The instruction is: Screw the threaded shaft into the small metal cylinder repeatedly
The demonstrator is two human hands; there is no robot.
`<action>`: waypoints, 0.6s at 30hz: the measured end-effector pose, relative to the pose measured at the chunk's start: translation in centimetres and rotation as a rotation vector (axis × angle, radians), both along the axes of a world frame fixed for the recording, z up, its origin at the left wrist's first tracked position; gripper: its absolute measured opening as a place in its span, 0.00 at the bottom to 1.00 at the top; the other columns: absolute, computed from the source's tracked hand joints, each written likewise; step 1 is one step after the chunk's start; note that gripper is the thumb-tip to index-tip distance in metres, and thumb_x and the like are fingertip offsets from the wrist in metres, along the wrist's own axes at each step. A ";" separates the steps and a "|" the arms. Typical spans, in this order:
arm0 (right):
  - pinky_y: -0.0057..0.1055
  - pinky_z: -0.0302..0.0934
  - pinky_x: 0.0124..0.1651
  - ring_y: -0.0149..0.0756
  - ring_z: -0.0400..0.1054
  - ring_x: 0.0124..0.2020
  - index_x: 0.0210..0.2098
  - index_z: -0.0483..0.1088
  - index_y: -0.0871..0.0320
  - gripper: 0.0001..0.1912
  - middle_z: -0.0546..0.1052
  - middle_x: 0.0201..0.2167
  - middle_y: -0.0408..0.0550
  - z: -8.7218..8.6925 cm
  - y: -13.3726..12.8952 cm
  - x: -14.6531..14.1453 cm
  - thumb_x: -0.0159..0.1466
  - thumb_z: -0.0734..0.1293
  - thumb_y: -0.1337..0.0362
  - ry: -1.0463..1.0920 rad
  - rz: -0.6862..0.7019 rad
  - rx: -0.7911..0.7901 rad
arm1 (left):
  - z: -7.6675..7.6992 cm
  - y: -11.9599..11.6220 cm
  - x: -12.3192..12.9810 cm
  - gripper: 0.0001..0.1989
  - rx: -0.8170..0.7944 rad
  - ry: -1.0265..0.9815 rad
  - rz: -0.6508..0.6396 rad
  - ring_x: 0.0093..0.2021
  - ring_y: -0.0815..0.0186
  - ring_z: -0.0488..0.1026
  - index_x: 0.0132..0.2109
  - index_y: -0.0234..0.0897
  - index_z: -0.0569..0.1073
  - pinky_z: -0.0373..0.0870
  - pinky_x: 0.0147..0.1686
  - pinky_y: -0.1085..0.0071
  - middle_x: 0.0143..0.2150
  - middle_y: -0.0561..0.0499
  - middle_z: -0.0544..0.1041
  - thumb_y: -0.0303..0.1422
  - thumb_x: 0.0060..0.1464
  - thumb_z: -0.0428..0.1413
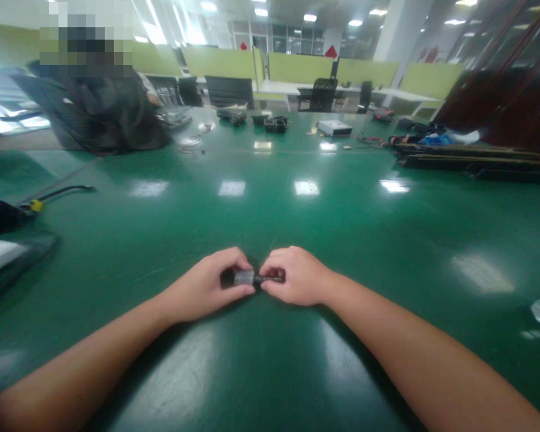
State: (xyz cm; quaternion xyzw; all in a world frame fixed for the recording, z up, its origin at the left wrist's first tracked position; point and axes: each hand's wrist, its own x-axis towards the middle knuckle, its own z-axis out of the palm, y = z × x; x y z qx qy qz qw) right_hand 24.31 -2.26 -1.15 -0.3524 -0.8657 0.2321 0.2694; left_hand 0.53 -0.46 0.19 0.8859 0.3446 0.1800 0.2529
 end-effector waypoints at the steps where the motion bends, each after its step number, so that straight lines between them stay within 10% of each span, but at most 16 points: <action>1: 0.28 0.60 0.36 0.31 0.68 0.30 0.36 0.78 0.59 0.04 0.77 0.30 0.44 0.0 0.0 0.0 0.60 0.72 0.68 -0.002 -0.001 0.002 | 0.0 0.0 0.0 0.11 -0.001 0.000 0.002 0.36 0.63 0.72 0.41 0.38 0.74 0.66 0.36 0.69 0.37 0.51 0.75 0.40 0.57 0.62; 18: 0.30 0.61 0.38 0.33 0.70 0.31 0.35 0.78 0.59 0.05 0.78 0.31 0.46 0.4 -0.2 -0.2 0.58 0.72 0.68 -0.008 -0.010 0.005 | 0.1 -0.1 -0.4 0.11 0.010 -0.020 0.010 0.35 0.64 0.72 0.41 0.38 0.74 0.66 0.35 0.69 0.37 0.52 0.76 0.39 0.55 0.63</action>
